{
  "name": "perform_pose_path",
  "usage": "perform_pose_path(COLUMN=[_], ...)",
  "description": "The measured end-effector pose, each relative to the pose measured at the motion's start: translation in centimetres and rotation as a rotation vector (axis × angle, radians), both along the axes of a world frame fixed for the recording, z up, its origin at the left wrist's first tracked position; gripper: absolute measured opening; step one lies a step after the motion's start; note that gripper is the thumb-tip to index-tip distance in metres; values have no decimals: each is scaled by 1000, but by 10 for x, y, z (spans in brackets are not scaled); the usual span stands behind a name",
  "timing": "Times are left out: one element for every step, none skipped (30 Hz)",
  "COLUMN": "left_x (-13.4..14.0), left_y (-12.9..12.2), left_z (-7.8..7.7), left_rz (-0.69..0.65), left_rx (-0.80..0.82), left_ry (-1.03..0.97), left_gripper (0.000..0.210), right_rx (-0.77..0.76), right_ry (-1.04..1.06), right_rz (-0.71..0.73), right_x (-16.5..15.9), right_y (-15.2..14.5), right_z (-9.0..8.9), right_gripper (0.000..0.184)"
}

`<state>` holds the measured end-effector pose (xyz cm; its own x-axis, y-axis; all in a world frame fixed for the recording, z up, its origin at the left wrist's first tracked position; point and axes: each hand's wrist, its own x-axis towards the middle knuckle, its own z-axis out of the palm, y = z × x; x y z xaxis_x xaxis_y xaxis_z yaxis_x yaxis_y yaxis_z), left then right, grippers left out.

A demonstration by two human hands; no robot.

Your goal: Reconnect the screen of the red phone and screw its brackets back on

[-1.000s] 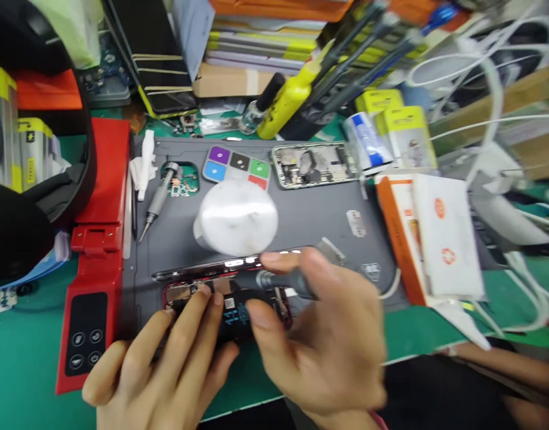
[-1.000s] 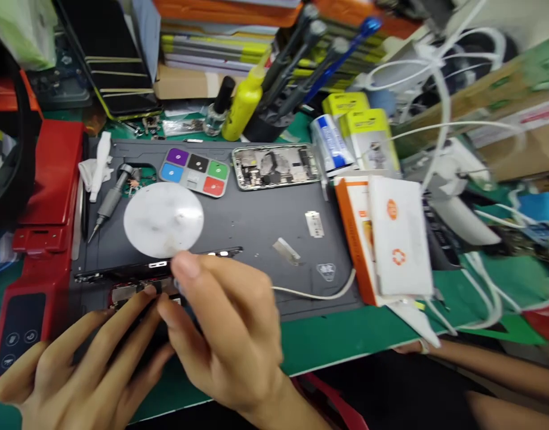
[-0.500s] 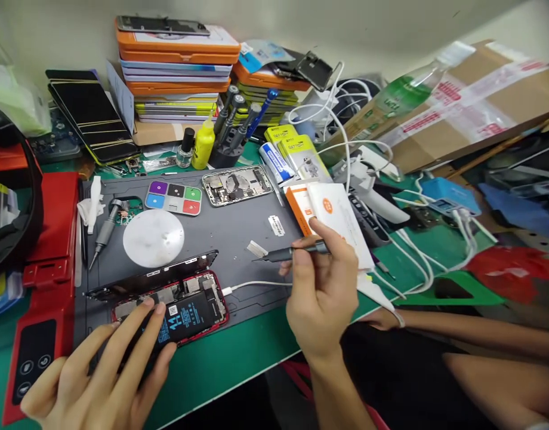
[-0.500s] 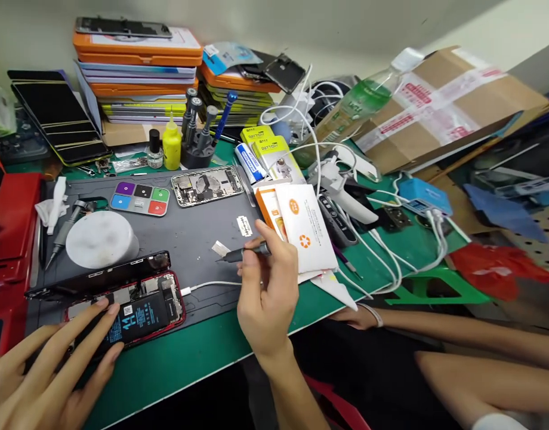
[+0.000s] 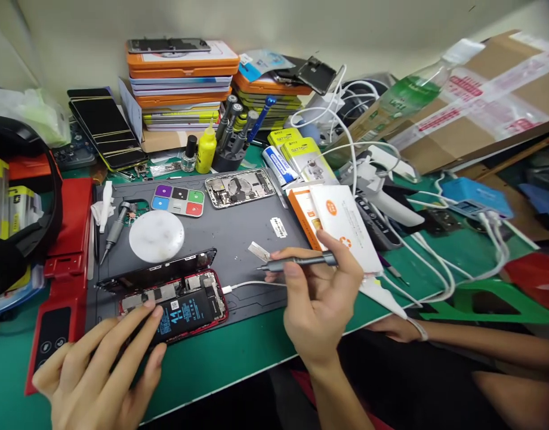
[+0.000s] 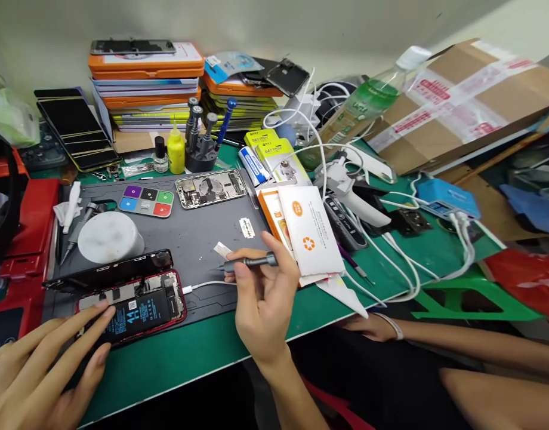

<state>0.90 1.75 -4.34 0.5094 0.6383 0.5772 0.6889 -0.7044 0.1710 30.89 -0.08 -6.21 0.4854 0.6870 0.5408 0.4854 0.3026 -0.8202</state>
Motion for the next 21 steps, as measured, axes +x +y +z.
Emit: perform_pose_path(left_x=[-1, -1, 0, 1, 4, 7, 11, 14, 16, 16, 16, 14, 12, 9, 7, 5, 3, 2, 2, 2, 2], left_y=[-3, -6, -11, -15, -19, -22, -25, -26, -27, -28, -28, -29, -29, -30, -31, -32, -33, -33, -34, -34, -34], left_z=[2, 5, 8, 11, 14, 16, 17, 18, 18, 18, 18, 18, 18, 18, 18, 19, 19, 19, 19, 19, 18], left_rz=[5, 5, -7, -23, -45, -67, -77, -83, -88, -85, -80, -67, -51, -36, -27, -26, -33, -41, -50, -59, -64], left_rx=[-30, -75, -136, -209, -283, -350, -404, -441, -467, -479, -489, -495, -502, -513, -526, -547, -571, -596, -619, -635, -646], left_ry=[-66, -139, -210, -278, -338, -388, -439, -485, -537, -579, -605, -622, -628, -629, -639, -649, -659, -670, -682, -695, -708], left_gripper=[40, 37, 35, 34, 34, 34, 34, 33, 30, 28, 26, 25, 24, 22, 21, 20, 19, 18, 17, 17, 16], right_rx=[7, 9, 7, 7, 10, 11, 13, 11, 7, 3, -3, -7, -10, -14, -18, -21, -25, -33, -43, -52, -59], right_ry=[78, 173, 280, 369, 426, 457, 474, 485, 492, 495, 497, 501, 507, 516, 529, 542, 554, 564, 572, 577, 581], right_rz=[21, 60, 111, 177, 239, 291, 336, 370, 399, 423, 440, 453, 461, 465, 468, 470, 476, 485, 493, 500, 505], right_x=[-6, -14, -24, -36, -49, -63, -75, -87, -96, -104, -110, -114, -117, -119, -120, -121, -121, -122, -122, -122, -123], right_y=[-2, -4, -6, -9, -11, -14, -16, -17, -17, -17, -17, -16, -15, -14, -13, -13, -12, -12, -11, -11, -11], right_z=[3, 7, 11, 15, 18, 22, 25, 28, 30, 31, 32, 32, 32, 32, 31, 31, 30, 29, 29, 28, 28], right_gripper=[53, 51, 49, 47, 47, 47, 47, 46, 46, 46, 46, 46, 46, 46, 45, 44, 44, 44, 44, 44, 43])
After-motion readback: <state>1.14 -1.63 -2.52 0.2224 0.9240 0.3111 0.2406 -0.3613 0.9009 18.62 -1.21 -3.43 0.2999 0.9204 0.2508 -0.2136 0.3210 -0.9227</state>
